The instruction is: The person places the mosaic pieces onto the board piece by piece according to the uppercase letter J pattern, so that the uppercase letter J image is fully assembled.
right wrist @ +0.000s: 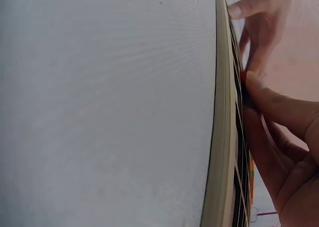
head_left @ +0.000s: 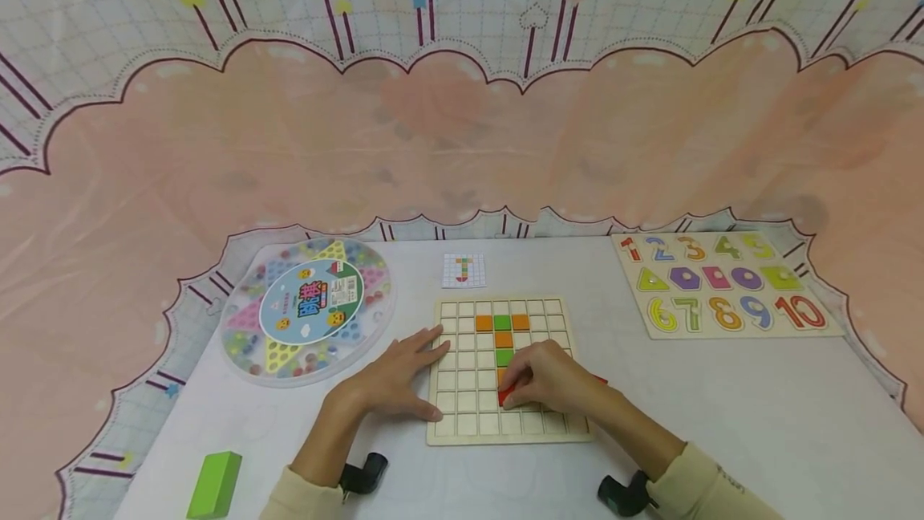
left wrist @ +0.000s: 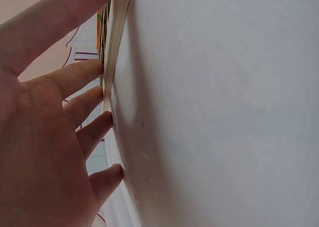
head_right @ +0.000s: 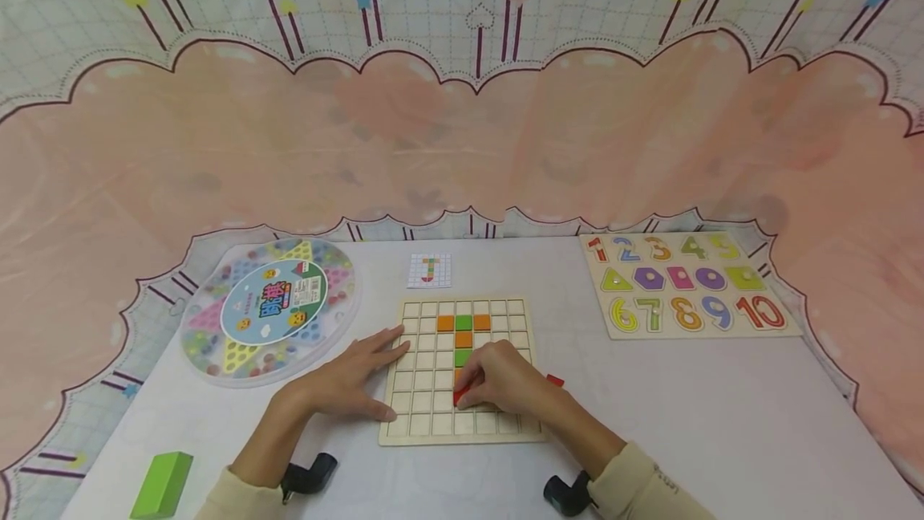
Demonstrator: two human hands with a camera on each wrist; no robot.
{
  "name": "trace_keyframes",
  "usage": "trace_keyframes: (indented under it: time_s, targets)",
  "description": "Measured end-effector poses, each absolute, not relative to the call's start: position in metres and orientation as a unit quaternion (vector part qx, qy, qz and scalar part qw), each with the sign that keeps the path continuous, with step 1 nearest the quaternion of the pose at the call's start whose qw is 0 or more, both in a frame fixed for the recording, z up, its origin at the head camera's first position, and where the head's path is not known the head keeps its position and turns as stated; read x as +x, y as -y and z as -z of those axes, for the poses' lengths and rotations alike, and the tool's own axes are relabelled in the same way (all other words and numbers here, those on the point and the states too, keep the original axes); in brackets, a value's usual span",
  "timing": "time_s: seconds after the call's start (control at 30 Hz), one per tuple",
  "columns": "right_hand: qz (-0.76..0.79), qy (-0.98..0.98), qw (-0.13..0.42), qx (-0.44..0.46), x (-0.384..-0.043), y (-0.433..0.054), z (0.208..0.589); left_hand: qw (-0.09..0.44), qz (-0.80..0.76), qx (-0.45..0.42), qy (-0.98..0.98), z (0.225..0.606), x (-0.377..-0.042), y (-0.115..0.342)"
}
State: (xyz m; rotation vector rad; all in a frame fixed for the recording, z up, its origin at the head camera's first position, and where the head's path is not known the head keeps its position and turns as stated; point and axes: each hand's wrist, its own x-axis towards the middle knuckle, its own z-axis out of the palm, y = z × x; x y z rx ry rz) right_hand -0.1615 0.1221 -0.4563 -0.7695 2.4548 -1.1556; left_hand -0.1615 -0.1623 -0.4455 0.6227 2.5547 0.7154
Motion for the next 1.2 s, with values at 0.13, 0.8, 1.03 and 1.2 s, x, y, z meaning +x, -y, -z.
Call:
trace_keyframes:
  time_s: [0.13,0.8,1.03,1.2]
  targets:
    - [0.395,-0.863,0.156,-0.273,-0.1611,-0.1220,0.4548,0.207,-0.256,0.224,-0.917,0.4449,-0.1615,0.1620]
    - [0.375,-0.870,0.172,-0.270,-0.1644,-0.1261,0.4542,0.215,-0.265,0.226,-0.913,0.4407,-0.1622,0.1613]
    - [0.385,-0.865,0.158,-0.282,-0.1649,-0.1285,0.4552,0.214,-0.263,0.226,-0.913,0.4406,-0.1626,0.1604]
    - [0.379,-0.869,0.157,-0.278,-0.1629,-0.1277,0.4569,0.216,-0.263,0.224,-0.913,0.4398,-0.1614,0.1607]
